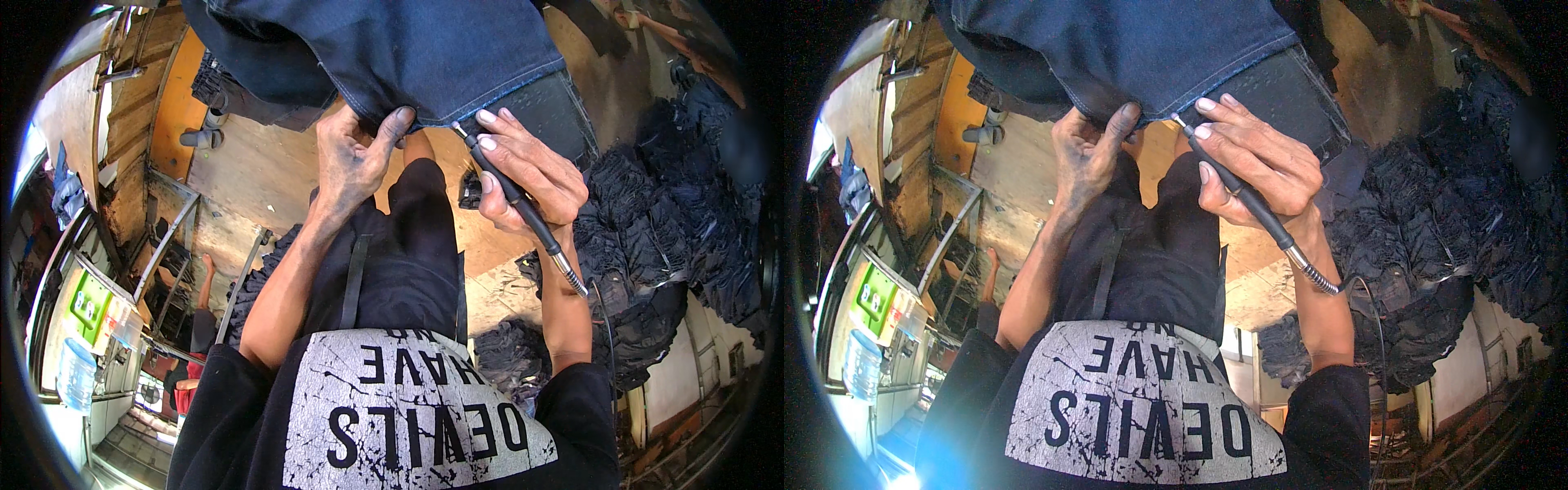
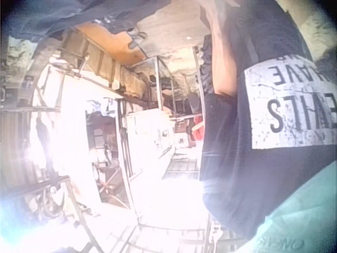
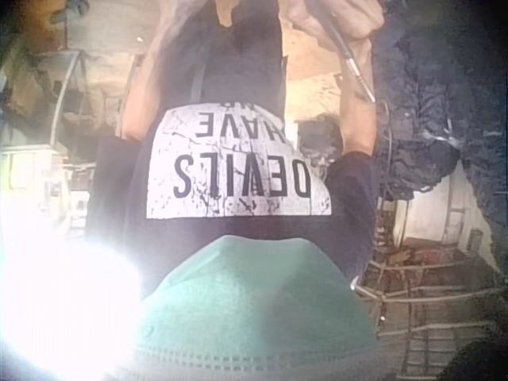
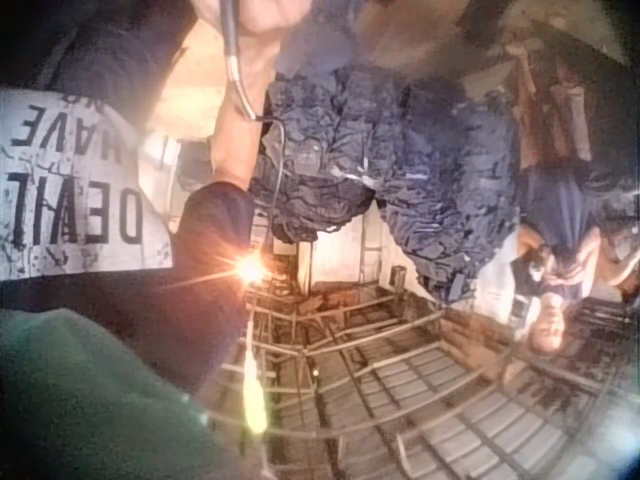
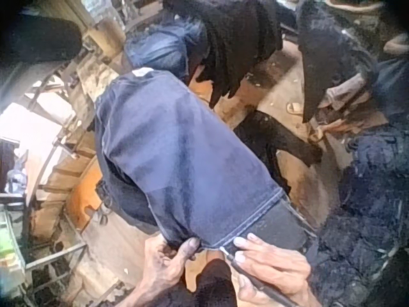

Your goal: The person uses a handheld seam ripper to remove stitching along the seams of dark denim jeans. They repeatedly pick up jeans from a pile, work along the seams, and place the jeans back down.

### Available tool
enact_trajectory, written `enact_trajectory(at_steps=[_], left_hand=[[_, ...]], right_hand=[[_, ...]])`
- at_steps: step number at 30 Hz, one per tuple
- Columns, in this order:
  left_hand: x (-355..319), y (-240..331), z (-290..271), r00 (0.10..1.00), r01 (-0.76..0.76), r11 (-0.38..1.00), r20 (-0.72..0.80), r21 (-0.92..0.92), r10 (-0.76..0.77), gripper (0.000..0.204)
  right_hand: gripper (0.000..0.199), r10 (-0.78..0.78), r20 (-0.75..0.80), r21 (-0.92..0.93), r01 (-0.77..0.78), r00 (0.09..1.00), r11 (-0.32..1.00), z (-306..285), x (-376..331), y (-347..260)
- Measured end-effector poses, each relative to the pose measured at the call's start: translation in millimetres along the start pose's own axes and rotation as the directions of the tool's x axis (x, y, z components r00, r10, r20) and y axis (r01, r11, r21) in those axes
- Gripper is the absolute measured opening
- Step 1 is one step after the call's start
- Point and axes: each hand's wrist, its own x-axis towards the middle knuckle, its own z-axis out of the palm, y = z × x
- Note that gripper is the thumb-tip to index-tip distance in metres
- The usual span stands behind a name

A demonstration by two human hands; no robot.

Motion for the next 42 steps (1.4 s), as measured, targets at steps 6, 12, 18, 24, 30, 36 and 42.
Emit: enact_trajectory(at_steps=[6, 12, 18, 24, 30, 36, 42], left_hand=[[-4, 0, -11, 0.987, 0.132, 0.991, 0.098, -0.02, -0.13, 0.026], [-15, 22, 10, 0.974, 0.179, 0.954, 0.18, -0.242, -0.138, 0.038], [-13, 70, 12, 0.82, -0.078, 0.926, 0.552, 0.37, -0.152, 0.074], [92, 26, -171, 0.919, -0.192, 0.919, -0.265, 0.345, 0.292, 0.05], [223, 21, -201, 0.987, -0.157, 0.985, 0.023, -0.078, 0.159, 0.089], [198, 62, -221, 0.937, -0.322, 0.747, 0.081, 0.582, 0.341, 0.046], [142, 120, -174, 0.764, -0.533, 0.463, 0.168, 0.708, 0.623, 0.024]], right_hand=[[0.029, 0.078, -0.191, 0.034, -0.073, 0.978, 0.997, -9, -2, -2], [0.044, 0.393, -0.657, 0.109, -0.435, 0.643, 0.894, -24, 12, -17], [0.039, 0.433, -0.489, -0.133, -0.555, 0.758, 0.821, -17, 35, -51], [0.047, 0.442, -0.522, -0.138, -0.584, 0.73, 0.8, -9, 57, -36], [0.023, 0.511, -0.596, -0.003, -0.638, 0.62, 0.77, -16, 39, -13], [0.027, 0.498, -0.442, 0.082, -0.519, 0.746, 0.851, -48, 35, -18], [0.027, 0.531, -0.489, 0.002, -0.608, 0.692, 0.794, -87, -36, -8]])
